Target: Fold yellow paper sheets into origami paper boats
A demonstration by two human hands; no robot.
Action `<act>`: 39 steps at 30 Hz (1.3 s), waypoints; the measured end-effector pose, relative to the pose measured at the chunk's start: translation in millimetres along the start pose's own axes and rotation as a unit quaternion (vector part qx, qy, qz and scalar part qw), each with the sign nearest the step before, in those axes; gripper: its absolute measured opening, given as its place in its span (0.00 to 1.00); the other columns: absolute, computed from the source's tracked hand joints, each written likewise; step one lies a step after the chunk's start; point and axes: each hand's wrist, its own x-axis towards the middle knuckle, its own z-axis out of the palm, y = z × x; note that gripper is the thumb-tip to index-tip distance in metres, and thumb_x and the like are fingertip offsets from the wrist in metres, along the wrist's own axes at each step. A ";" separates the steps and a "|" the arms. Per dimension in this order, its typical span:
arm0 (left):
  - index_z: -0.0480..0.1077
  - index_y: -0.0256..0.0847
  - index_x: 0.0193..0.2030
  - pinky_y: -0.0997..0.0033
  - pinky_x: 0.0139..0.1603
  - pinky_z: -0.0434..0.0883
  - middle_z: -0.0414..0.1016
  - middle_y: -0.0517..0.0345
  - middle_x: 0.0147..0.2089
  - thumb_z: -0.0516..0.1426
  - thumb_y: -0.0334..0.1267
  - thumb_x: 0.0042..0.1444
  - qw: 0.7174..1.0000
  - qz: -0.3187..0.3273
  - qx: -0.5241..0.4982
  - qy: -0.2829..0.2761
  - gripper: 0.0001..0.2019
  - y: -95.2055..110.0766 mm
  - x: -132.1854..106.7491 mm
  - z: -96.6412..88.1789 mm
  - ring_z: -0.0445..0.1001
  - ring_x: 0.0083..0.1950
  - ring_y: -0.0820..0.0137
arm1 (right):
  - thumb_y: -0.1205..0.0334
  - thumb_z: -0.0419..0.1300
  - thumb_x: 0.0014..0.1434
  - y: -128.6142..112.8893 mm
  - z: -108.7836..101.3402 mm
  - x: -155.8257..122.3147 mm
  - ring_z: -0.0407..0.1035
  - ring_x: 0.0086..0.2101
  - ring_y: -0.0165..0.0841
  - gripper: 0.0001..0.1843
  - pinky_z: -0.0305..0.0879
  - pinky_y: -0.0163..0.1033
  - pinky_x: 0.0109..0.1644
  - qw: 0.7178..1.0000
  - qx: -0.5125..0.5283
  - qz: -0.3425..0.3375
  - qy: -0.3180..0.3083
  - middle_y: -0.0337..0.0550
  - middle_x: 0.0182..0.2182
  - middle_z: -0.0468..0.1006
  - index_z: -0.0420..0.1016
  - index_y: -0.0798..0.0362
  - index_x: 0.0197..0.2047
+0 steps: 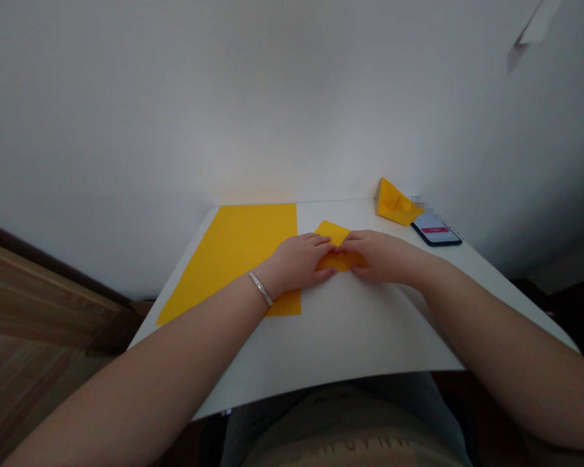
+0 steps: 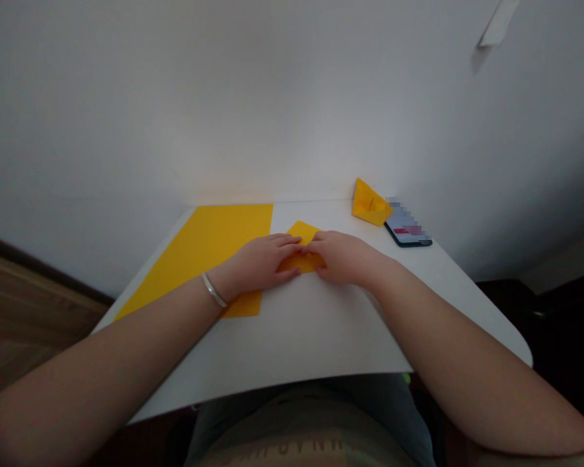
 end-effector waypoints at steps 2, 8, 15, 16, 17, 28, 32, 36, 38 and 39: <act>0.65 0.38 0.59 0.61 0.59 0.64 0.69 0.48 0.59 0.52 0.47 0.60 1.000 0.000 0.000 0.000 0.23 0.1 -0.1 -0.9 0.67 0.59 0.60 | 0.66 0.57 0.53 -1.5 -1.0 0.0 0.70 0.45 0.40 0.23 0.64 0.43 0.50 1.000 -0.005 0.003 0.001 0.50 0.45 0.76 0.73 0.52 0.53; 0.65 0.38 0.60 0.59 0.60 0.64 0.68 0.47 0.60 0.52 0.56 0.58 1.000 -0.005 -0.011 0.000 0.29 0.4 0.1 -2.7 0.66 0.60 0.59 | 0.65 0.55 0.54 -4.9 -1.6 2.1 0.71 0.43 0.41 0.21 0.65 0.44 0.47 0.999 -0.031 0.020 -0.003 0.50 0.43 0.76 0.75 0.52 0.52; 0.65 0.39 0.60 0.61 0.58 0.65 0.68 0.48 0.60 0.51 0.51 0.61 1.000 -0.010 -0.011 -0.003 0.25 2.9 0.6 -0.3 0.67 0.59 0.60 | 0.61 0.57 0.53 -3.4 -2.5 -0.4 0.70 0.44 0.40 0.22 0.64 0.42 0.49 1.000 -0.003 0.004 0.006 0.48 0.45 0.76 0.75 0.50 0.52; 0.65 0.39 0.60 0.61 0.58 0.65 0.68 0.48 0.60 0.51 0.50 0.61 1.000 -0.011 -0.011 -0.002 0.24 2.9 0.6 -0.1 0.67 0.59 0.60 | 0.61 0.57 0.53 -3.3 -2.5 -0.5 0.70 0.44 0.40 0.21 0.64 0.42 0.49 1.000 -0.002 0.004 0.006 0.47 0.45 0.76 0.75 0.50 0.51; 0.65 0.40 0.59 0.62 0.58 0.66 0.68 0.48 0.60 0.51 0.50 0.61 1.000 -0.012 -0.011 0.000 0.24 2.8 0.6 -0.2 0.68 0.58 0.61 | 0.61 0.56 0.53 -3.3 -2.3 -0.4 0.70 0.44 0.40 0.21 0.64 0.41 0.48 1.000 -0.002 0.006 0.006 0.47 0.45 0.76 0.75 0.50 0.51; 0.68 0.40 0.56 0.62 0.55 0.68 0.73 0.50 0.54 0.52 0.50 0.61 1.000 -0.005 -0.019 0.005 0.22 4.1 3.0 -6.0 0.71 0.54 0.62 | 0.60 0.55 0.56 -4.7 2.4 3.7 0.71 0.43 0.40 0.18 0.65 0.41 0.45 0.998 -0.053 0.026 0.033 0.47 0.42 0.77 0.76 0.51 0.48; 0.70 0.39 0.53 0.63 0.52 0.70 0.75 0.50 0.51 0.50 0.44 0.63 1.000 -0.018 0.007 -0.001 0.17 5.4 3.1 -5.5 0.74 0.51 0.63 | 0.58 0.55 0.56 -4.7 1.4 1.2 0.70 0.44 0.40 0.18 0.65 0.41 0.47 0.999 -0.025 0.014 0.040 0.48 0.43 0.77 0.76 0.51 0.49; 0.70 0.40 0.53 0.63 0.52 0.69 0.75 0.50 0.51 0.51 0.46 0.62 1.000 -0.005 0.011 0.005 0.18 4.6 1.9 -4.1 0.73 0.52 0.62 | 0.61 0.58 0.53 -1.5 0.8 -0.3 0.69 0.46 0.41 0.23 0.64 0.43 0.51 1.000 -0.003 -0.002 0.017 0.47 0.46 0.76 0.74 0.49 0.53; 0.69 0.40 0.53 0.64 0.54 0.69 0.75 0.51 0.51 0.51 0.45 0.62 1.000 -0.004 0.008 0.006 0.18 4.2 1.3 -4.0 0.73 0.53 0.62 | 0.64 0.58 0.52 0.9 1.1 0.1 0.69 0.47 0.40 0.23 0.63 0.43 0.52 1.000 0.005 -0.012 0.008 0.47 0.47 0.76 0.74 0.50 0.53; 0.69 0.40 0.53 0.64 0.54 0.68 0.75 0.51 0.51 0.51 0.45 0.62 1.000 -0.004 0.007 0.006 0.18 4.1 1.1 -4.2 0.72 0.53 0.62 | 0.64 0.58 0.51 2.0 1.4 0.6 0.69 0.47 0.40 0.23 0.63 0.43 0.53 1.000 0.007 -0.016 0.008 0.48 0.47 0.76 0.74 0.51 0.52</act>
